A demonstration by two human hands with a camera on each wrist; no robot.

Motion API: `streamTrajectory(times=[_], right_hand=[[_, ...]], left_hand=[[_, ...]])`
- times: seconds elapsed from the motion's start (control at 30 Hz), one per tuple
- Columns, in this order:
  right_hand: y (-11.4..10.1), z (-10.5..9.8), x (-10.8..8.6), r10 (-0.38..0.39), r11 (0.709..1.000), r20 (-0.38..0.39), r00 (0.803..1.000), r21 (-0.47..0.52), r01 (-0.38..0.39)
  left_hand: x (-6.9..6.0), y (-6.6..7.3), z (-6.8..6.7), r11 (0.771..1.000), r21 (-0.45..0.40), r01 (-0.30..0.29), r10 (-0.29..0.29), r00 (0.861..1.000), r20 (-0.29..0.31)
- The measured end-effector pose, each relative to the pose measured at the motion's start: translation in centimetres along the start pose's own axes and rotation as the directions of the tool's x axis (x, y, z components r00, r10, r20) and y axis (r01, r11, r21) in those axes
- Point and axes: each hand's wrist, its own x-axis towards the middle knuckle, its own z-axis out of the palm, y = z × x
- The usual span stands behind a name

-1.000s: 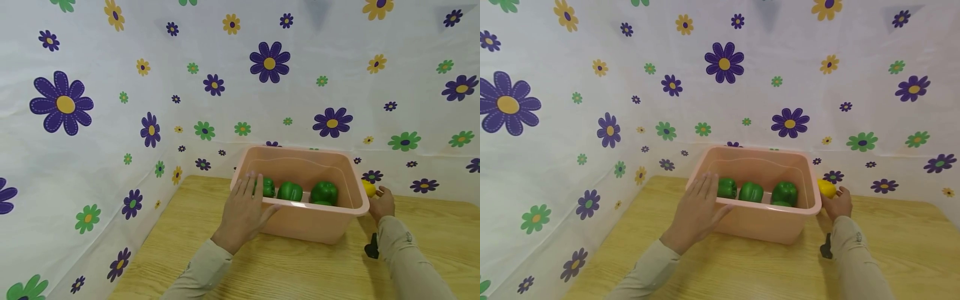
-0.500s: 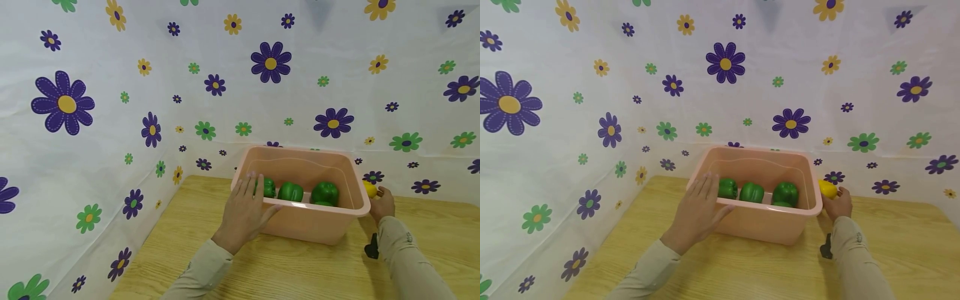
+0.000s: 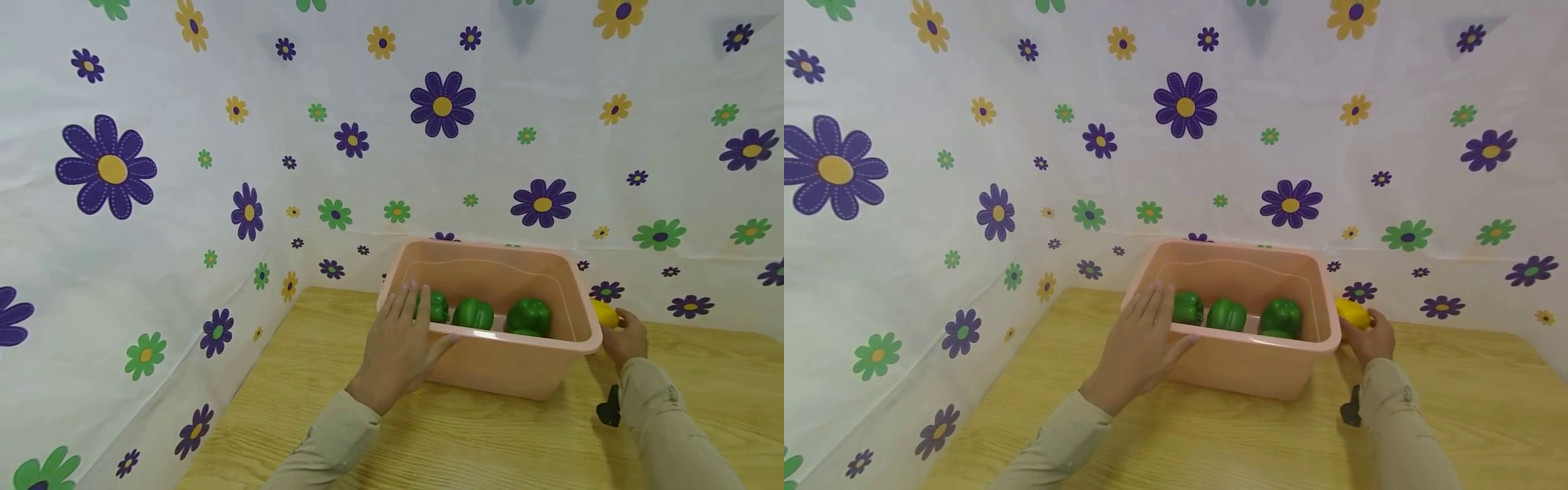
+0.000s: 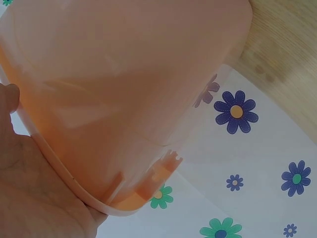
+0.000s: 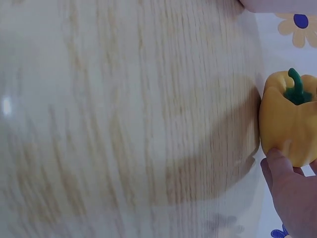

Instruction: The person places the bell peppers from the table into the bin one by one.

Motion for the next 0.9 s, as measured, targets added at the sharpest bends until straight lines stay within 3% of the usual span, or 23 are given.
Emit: streamTrajectory(times=[0.3, 0.63, 0.8, 0.9], right_hand=[[-0.7, -1.0, -0.8, 0.066, 0.996, -0.062, 0.996, 0.069, -0.061], [-3.6, -2.5, -1.9, 0.038, 0.984, -0.194, 0.980, 0.177, -0.003], [-5.7, -3.1, -2.7, 0.036, 0.951, -0.249, 0.968, 0.307, 0.043], [-7.0, -3.4, -3.5, 0.025, 0.906, -0.251, 0.968, 0.414, 0.084]], left_hand=[[0.0, 0.1, -0.1, 1.000, -0.007, 0.002, -0.002, 1.000, 0.011], [0.0, 0.0, 0.0, 1.000, -0.002, 0.014, -0.014, 0.999, 0.040], [0.0, 0.0, 0.1, 1.000, -0.003, 0.007, -0.007, 1.000, 0.018], [0.0, 0.0, 0.1, 1.000, -0.006, 0.000, 0.000, 1.000, 0.003]])
